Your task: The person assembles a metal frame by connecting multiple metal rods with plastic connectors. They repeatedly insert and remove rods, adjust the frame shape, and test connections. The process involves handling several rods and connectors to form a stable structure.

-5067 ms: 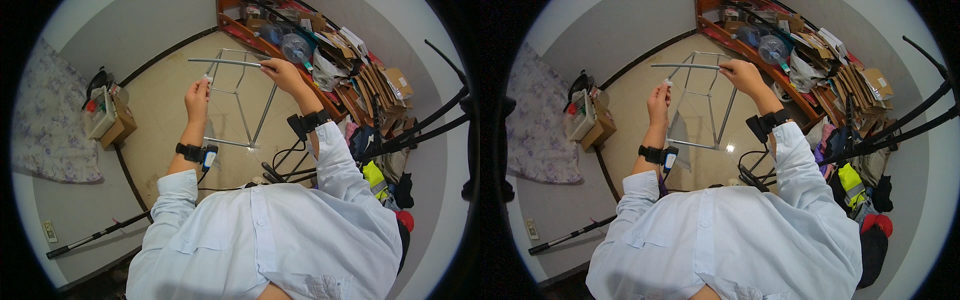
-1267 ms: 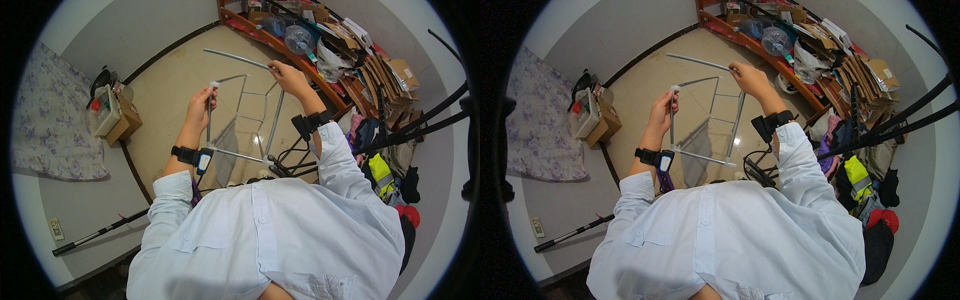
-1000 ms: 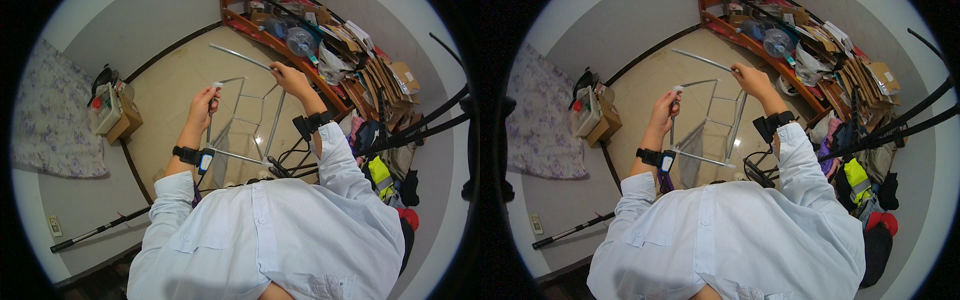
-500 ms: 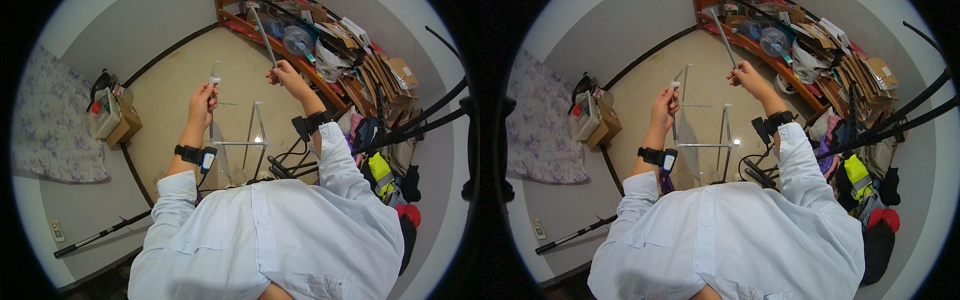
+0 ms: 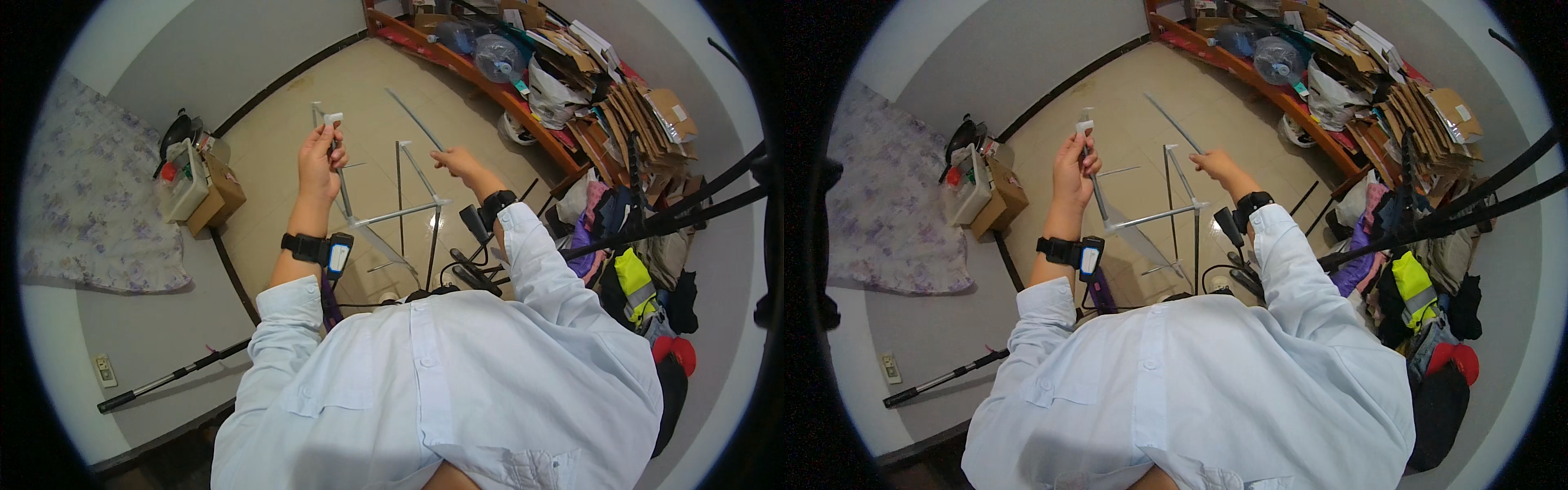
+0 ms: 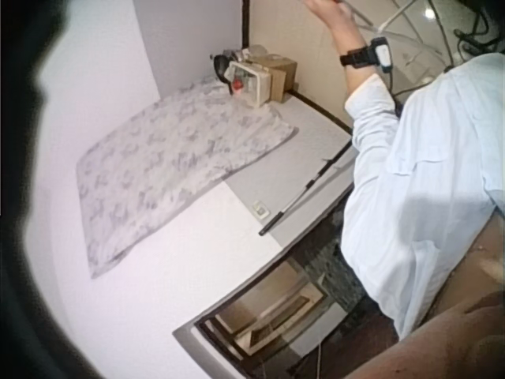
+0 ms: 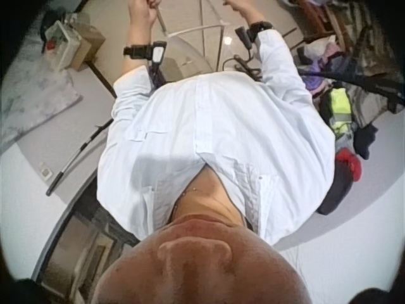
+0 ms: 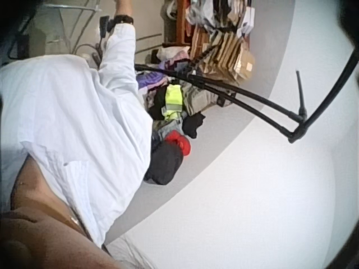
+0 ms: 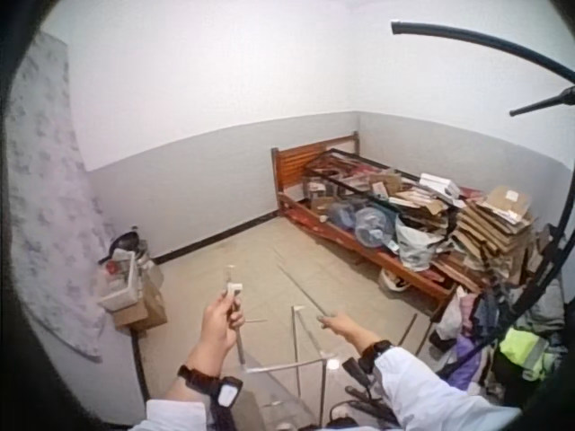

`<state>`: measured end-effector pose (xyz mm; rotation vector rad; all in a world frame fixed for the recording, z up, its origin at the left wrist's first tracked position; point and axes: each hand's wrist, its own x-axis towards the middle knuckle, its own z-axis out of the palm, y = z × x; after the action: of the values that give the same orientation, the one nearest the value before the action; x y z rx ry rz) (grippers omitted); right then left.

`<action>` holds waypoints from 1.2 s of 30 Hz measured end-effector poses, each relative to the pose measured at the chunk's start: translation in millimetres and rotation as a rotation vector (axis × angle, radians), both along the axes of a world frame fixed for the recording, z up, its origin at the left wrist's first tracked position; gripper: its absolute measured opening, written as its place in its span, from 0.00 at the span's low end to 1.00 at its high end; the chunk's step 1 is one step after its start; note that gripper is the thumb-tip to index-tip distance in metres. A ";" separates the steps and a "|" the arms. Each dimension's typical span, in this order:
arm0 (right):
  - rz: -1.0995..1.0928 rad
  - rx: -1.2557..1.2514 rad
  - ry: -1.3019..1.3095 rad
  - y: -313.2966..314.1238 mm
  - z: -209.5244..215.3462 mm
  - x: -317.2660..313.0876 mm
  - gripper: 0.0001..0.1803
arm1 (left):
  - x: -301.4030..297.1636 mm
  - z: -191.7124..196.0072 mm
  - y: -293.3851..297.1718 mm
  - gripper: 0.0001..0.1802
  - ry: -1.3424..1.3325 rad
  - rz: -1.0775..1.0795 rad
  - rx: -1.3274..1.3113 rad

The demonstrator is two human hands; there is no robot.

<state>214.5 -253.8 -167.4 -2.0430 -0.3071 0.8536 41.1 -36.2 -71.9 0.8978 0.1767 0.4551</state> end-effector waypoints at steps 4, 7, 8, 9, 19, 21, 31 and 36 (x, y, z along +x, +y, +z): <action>0.006 0.208 0.336 3.0 -18.0 -17.3 0.18 | -4.2 -2.7 1.8 0.12 -0.010 0.005 -0.021; 0.017 0.438 0.503 7.9 -17.2 -27.1 0.15 | -7.7 -5.8 6.7 0.13 -0.007 0.026 -0.040; 0.049 0.407 0.445 9.0 -14.0 -27.2 0.16 | -8.8 -5.8 8.3 0.14 -0.004 0.047 -0.056; 0.119 0.414 0.400 9.5 -9.9 -26.6 0.17 | -9.9 -5.2 9.3 0.14 0.019 0.075 -0.078; 0.177 0.579 0.220 3.6 40.8 -33.7 0.27 | -23.5 -4.2 -3.6 0.23 0.271 0.074 0.042; 0.138 0.624 0.229 0.7 48.2 -35.3 0.29 | -21.6 -7.6 1.3 0.23 0.220 0.051 0.054; 0.030 0.683 0.048 -3.9 53.0 -37.3 0.28 | -10.7 -8.7 -6.5 0.22 0.217 0.226 0.243; -0.012 0.646 0.014 -4.3 52.2 -32.1 0.26 | -9.2 1.6 -11.5 0.24 0.247 0.278 0.311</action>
<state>182.4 -258.1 -115.2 -1.4346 -0.4900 0.6505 31.9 -47.6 -70.3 1.2423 0.4701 0.6404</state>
